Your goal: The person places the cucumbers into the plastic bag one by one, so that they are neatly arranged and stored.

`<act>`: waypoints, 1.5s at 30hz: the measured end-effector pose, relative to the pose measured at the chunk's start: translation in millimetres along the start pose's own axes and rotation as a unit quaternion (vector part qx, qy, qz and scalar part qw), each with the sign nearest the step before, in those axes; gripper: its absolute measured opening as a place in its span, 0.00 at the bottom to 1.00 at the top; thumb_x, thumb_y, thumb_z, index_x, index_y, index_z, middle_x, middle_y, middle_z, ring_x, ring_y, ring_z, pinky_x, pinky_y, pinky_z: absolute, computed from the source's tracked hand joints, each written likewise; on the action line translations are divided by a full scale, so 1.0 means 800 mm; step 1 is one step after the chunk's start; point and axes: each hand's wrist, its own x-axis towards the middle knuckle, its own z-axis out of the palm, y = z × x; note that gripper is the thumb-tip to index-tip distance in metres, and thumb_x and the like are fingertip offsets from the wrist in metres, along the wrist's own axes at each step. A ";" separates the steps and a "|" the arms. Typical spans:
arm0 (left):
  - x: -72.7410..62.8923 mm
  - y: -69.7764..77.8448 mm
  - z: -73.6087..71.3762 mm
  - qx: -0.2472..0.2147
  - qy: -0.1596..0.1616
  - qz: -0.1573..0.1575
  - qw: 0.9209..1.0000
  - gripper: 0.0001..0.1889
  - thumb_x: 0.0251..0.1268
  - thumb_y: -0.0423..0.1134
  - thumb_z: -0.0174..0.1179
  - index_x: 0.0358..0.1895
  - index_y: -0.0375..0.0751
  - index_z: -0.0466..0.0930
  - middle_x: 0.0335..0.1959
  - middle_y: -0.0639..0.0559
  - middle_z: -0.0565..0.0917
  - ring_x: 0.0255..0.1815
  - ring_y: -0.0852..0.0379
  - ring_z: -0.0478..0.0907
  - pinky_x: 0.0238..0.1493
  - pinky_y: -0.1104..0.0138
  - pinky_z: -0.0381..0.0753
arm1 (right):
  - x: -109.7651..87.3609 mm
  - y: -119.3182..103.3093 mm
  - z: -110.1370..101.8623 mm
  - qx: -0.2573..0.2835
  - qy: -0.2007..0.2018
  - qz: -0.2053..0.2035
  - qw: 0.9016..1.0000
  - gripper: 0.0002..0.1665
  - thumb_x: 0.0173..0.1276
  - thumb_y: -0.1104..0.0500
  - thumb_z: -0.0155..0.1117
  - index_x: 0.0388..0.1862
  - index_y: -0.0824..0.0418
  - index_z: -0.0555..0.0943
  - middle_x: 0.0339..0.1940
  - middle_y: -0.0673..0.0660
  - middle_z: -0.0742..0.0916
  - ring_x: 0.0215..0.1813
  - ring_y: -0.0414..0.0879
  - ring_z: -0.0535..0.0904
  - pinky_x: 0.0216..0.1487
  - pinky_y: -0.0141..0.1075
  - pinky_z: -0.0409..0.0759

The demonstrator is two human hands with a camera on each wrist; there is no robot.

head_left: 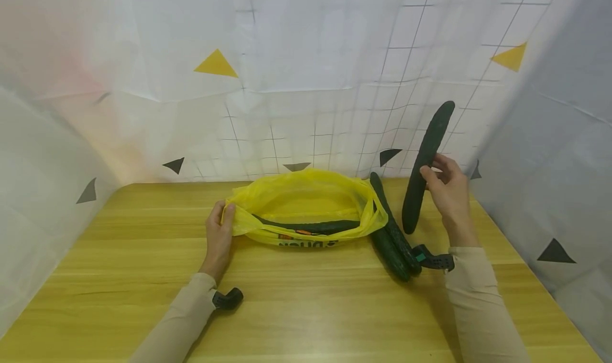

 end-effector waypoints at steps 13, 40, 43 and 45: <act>0.000 -0.001 -0.001 -0.001 0.000 0.005 1.000 0.13 0.74 0.40 0.47 0.46 0.31 0.72 0.34 0.55 0.72 0.33 0.62 0.69 0.36 0.73 0.73 | -0.004 -0.013 -0.002 0.072 0.015 -0.017 0.997 0.31 0.67 0.49 0.60 0.68 0.50 0.67 0.58 0.50 0.77 0.47 0.32 0.76 0.41 0.21 0.77; 0.008 -0.022 -0.004 0.025 0.017 -0.003 1.000 0.15 0.72 0.46 0.49 0.47 0.37 0.74 0.38 0.56 0.75 0.39 0.61 0.70 0.43 0.74 0.71 | -0.012 -0.031 0.003 0.192 0.020 -0.059 0.979 0.30 0.64 0.56 0.65 0.65 0.54 0.70 0.52 0.48 0.79 0.44 0.37 0.79 0.38 0.23 0.79; 0.003 -0.007 -0.003 0.023 0.011 -0.004 1.000 0.13 0.73 0.42 0.49 0.47 0.34 0.74 0.37 0.56 0.75 0.39 0.62 0.70 0.43 0.74 0.72 | -0.013 -0.033 0.004 0.203 0.017 -0.059 0.977 0.31 0.63 0.57 0.65 0.65 0.54 0.70 0.52 0.49 0.79 0.45 0.38 0.79 0.39 0.23 0.80; 0.001 -0.001 -0.002 0.025 0.008 -0.002 1.000 0.13 0.73 0.41 0.48 0.47 0.34 0.74 0.37 0.56 0.75 0.39 0.62 0.70 0.43 0.74 0.72 | -0.014 -0.034 0.005 0.218 0.015 -0.059 0.974 0.31 0.63 0.58 0.66 0.65 0.55 0.69 0.52 0.50 0.79 0.46 0.39 0.79 0.39 0.24 0.80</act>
